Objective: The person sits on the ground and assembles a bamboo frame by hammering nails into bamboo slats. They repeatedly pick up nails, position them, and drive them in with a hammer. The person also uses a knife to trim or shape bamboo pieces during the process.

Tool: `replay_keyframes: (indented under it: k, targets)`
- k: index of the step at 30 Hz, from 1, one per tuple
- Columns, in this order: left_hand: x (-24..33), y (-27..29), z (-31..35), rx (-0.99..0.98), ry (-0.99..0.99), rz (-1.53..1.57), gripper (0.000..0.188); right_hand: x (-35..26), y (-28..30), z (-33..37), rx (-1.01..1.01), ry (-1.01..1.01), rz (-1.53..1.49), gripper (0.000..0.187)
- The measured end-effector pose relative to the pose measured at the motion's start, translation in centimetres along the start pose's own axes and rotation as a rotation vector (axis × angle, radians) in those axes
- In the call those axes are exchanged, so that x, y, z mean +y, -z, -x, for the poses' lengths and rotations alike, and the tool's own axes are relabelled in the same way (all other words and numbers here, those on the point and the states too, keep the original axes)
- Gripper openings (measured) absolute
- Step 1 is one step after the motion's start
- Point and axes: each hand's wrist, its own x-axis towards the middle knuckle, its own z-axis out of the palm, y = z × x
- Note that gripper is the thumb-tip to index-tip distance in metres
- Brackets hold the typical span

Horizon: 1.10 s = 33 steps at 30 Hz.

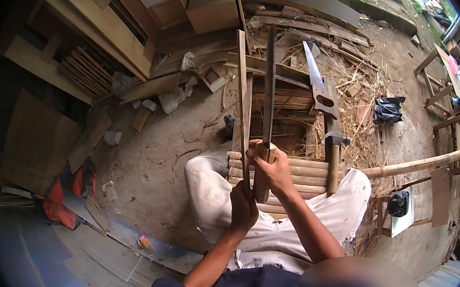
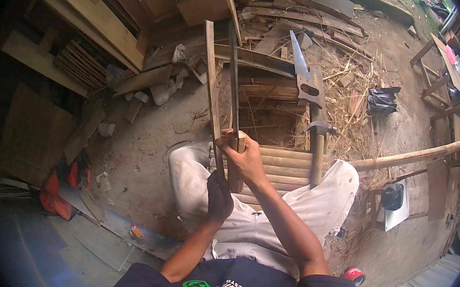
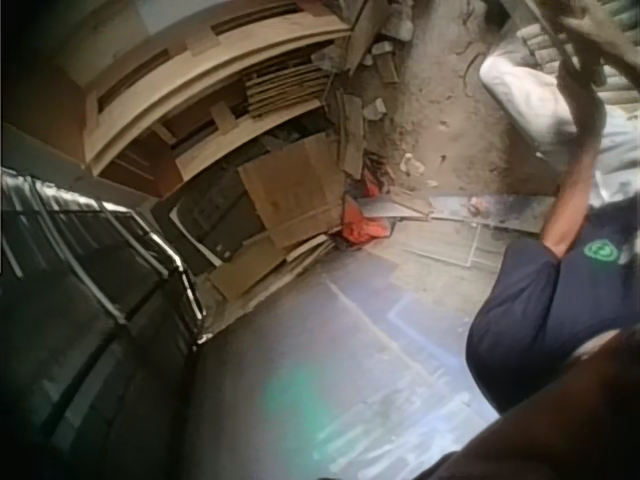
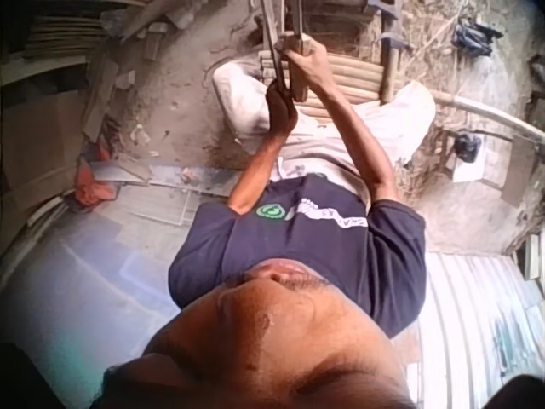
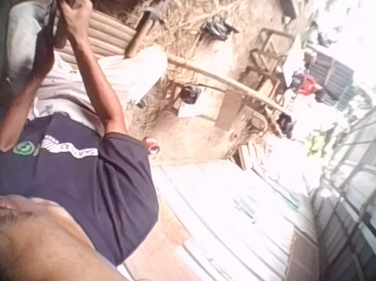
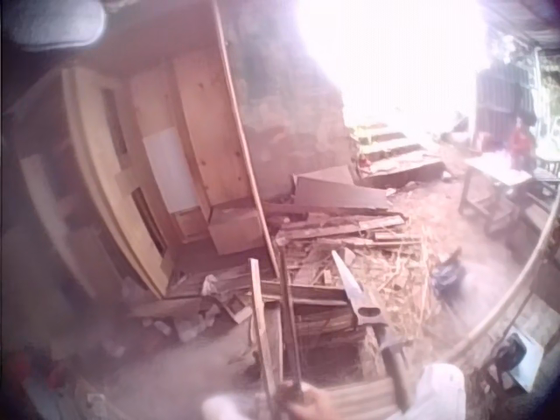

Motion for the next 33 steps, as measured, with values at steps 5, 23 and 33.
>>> replay_keyframes:
  k: [5,23,33]
  targets:
    - [-2.4,0.2,0.5,-0.3,-0.07,0.043,0.041,0.6,1.0,0.7,-0.072,-0.003,0.143,0.025]
    - [6.4,7.6,-19.0,0.003,0.25,1.283,0.034,2.4,0.4,6.2,-0.167,-0.022,0.217,0.023]
    - [9.8,12.4,-23.4,0.252,-0.389,1.015,0.021,1.5,3.1,7.1,0.112,-0.302,0.548,0.037]
